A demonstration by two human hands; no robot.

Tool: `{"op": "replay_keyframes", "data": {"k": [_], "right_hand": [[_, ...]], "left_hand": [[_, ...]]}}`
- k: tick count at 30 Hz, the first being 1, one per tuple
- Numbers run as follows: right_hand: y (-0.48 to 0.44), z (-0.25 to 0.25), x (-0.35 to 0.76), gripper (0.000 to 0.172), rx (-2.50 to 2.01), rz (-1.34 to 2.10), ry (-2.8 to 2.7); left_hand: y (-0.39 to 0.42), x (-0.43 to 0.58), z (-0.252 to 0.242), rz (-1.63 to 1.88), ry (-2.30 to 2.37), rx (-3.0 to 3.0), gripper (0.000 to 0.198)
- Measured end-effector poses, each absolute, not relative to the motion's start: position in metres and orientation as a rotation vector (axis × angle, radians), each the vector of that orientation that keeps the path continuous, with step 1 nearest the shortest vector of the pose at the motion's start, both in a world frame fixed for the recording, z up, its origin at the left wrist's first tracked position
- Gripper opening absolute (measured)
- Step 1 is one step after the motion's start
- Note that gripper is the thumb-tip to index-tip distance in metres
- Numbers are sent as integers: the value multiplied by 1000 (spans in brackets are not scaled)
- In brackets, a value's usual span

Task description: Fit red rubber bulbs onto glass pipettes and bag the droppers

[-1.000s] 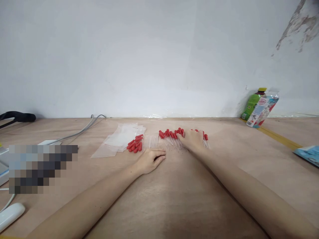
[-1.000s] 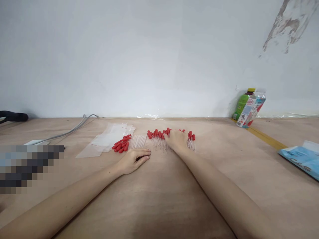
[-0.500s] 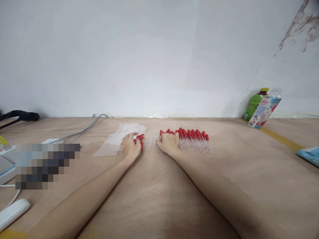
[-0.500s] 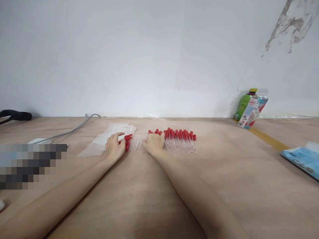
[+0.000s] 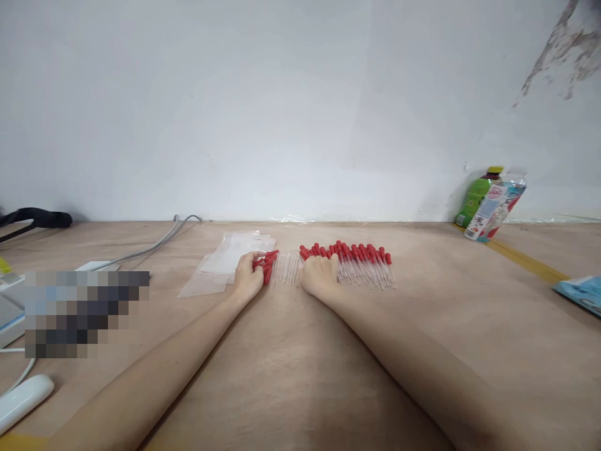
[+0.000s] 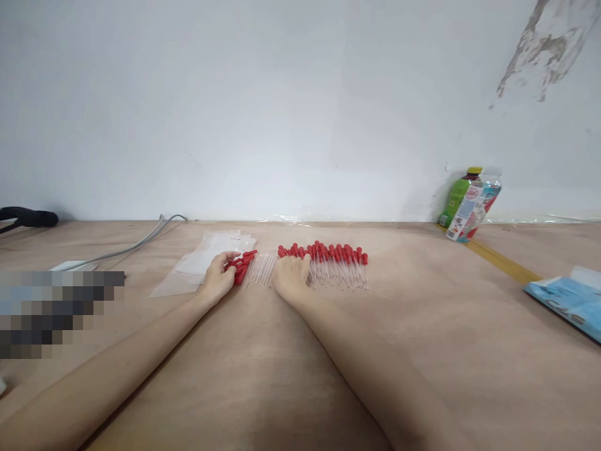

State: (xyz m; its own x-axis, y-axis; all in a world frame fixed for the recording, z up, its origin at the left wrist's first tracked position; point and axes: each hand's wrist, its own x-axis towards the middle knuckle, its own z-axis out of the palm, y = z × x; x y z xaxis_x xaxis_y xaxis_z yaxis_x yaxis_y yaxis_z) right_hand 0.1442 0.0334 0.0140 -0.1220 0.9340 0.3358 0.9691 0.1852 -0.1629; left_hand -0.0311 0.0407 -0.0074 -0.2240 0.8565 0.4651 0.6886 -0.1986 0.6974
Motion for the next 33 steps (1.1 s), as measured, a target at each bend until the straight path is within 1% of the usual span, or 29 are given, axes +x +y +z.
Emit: {"op": "replay_keyframes", "data": {"k": [5,8,12,15,17,18,19,21,22,24,25,27,30,31,33], "right_hand": [[18,9,161,23,-1668,-267,-2068],[9,0,182,19,-1466,-378,-2013],[-2,-12,217,15,-1266,-438,-1982],[-10,-17,244,15,-1181,-435,-2003],[-13,-19,258,13,-1113,-401,-2025],[-14,-21,264,12,-1077,-382,-2035],[-14,-22,269,15,-1047,-367,-2042],[-13,-24,274,27,-1012,-349,-2060],[-13,-24,275,29,-1003,-344,-2073],[-12,-24,274,26,-987,-322,-2105],[-11,-24,272,24,-978,-301,-2121],[-11,-23,270,22,-963,-256,-2141],[-13,-21,267,19,-944,-231,-2145],[-14,-20,267,18,-936,-233,-2146],[-16,-18,266,16,-923,-236,-2155]], "left_hand": [[40,-29,-8,1475,1775,1798,44],[39,-28,-8,1513,1747,1776,47],[37,-28,-6,1593,1752,1788,46],[31,-25,-2,1762,1685,1983,43],[23,-19,1,1790,1536,2226,42],[17,-14,2,1745,1435,2359,43],[11,-8,3,1653,1323,2488,43],[-1,3,5,1364,1092,2686,44],[-6,8,5,1189,984,2749,45],[-13,15,6,925,857,2787,45],[-14,17,6,859,849,2781,44],[-15,17,5,844,924,2754,43],[-12,14,3,877,1110,2745,49],[-11,12,3,862,1150,2754,47],[-10,12,2,809,1177,2778,35]]}}
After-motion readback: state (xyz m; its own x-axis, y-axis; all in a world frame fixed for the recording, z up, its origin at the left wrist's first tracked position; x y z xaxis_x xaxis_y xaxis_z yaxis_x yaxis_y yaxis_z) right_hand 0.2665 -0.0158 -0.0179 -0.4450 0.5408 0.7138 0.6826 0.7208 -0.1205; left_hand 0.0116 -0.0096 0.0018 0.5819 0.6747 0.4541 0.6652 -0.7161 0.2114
